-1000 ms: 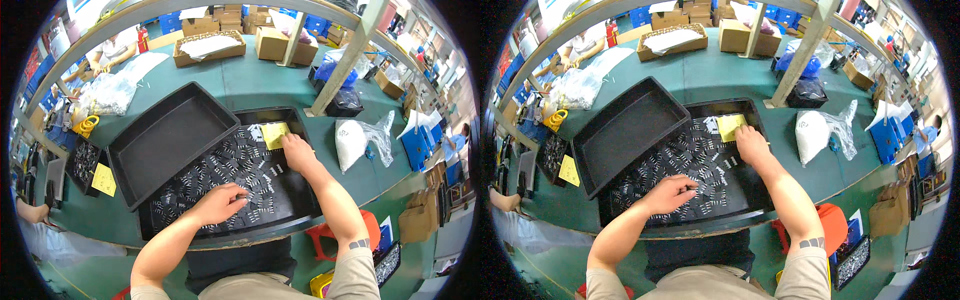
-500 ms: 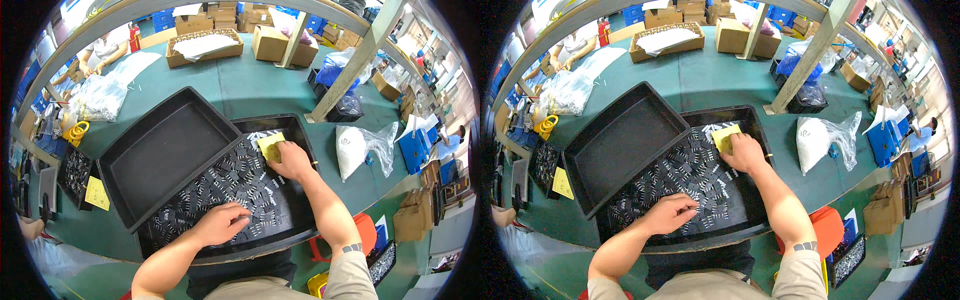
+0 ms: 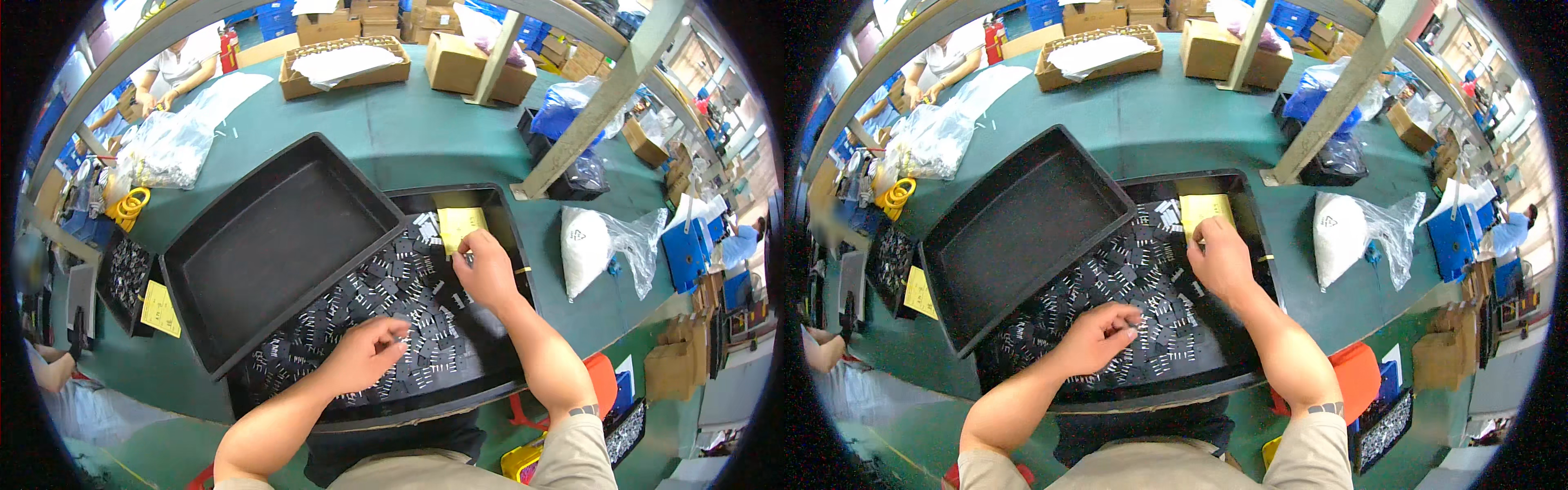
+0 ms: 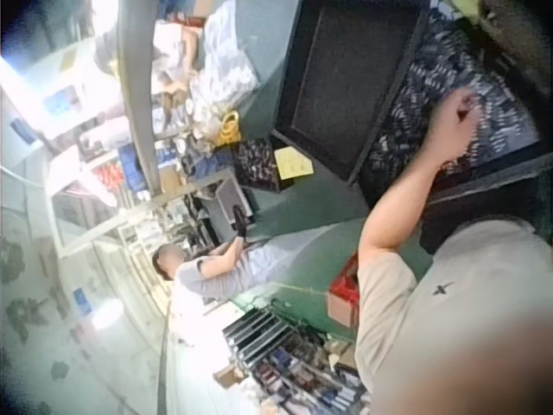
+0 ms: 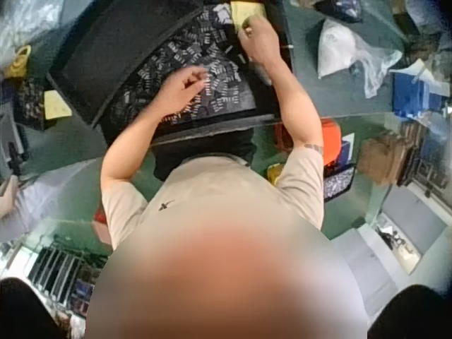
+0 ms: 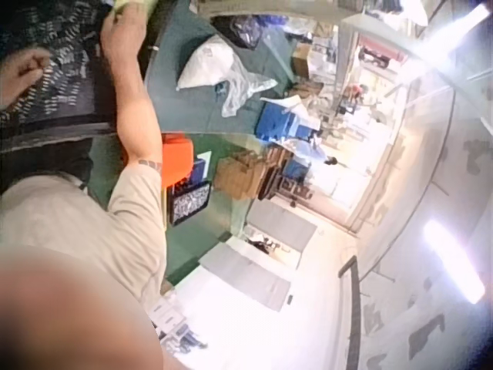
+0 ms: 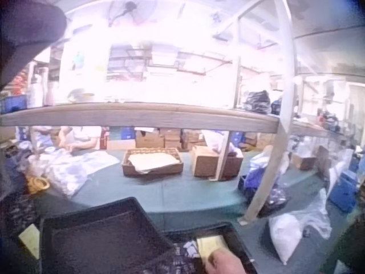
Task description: The person sorts small black and white plastic components from a tray and assembles them by hand. They pick up a black base and insert white pins into it, repeating the process to create small assemblies. The person places the finished units into a separate tray on the table.
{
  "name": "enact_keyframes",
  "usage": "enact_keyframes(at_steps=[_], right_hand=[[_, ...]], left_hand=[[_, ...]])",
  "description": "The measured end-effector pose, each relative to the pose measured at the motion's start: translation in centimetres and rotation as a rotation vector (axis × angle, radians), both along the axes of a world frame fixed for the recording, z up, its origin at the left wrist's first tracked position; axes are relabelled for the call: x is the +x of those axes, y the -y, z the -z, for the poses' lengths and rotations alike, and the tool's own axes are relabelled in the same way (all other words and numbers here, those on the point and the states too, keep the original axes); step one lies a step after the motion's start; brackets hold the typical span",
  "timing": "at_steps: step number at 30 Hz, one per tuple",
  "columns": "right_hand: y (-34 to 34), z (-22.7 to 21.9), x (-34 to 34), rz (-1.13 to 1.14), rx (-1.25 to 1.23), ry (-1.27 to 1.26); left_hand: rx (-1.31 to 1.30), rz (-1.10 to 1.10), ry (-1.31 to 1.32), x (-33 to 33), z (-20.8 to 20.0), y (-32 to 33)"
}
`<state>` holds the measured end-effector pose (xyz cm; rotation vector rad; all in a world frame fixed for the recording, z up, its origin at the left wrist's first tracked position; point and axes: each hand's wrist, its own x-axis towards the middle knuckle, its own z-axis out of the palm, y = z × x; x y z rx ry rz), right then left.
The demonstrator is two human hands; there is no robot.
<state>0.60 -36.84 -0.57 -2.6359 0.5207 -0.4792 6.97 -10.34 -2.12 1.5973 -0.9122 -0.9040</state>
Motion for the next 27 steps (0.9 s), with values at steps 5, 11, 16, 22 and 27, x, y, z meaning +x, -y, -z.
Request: enact_keyframes(at_steps=[5,11,16,22,27], right_hand=[[2.0,1.3,-0.2,0.103,-0.075,0.015],[3.9,2.3,0.0,0.031,-0.061,-0.048],[2.6,2.6,0.7,0.012,-0.200,-0.231],[1.3,1.9,1.1,0.015,-0.255,-0.298],[1.9,2.7,1.3,0.001,-0.244,-0.230]], left_hand=[[0.006,-0.129,-0.238,0.6,0.5,0.6],[0.040,-0.104,-0.258,0.9,1.5,0.4],[-0.052,-0.134,-0.376,0.6,2.0,0.8],[-0.138,-0.210,0.311,0.2,-1.9,-0.3],[-0.369,-0.414,1.206,0.9,-7.4,-1.9]])
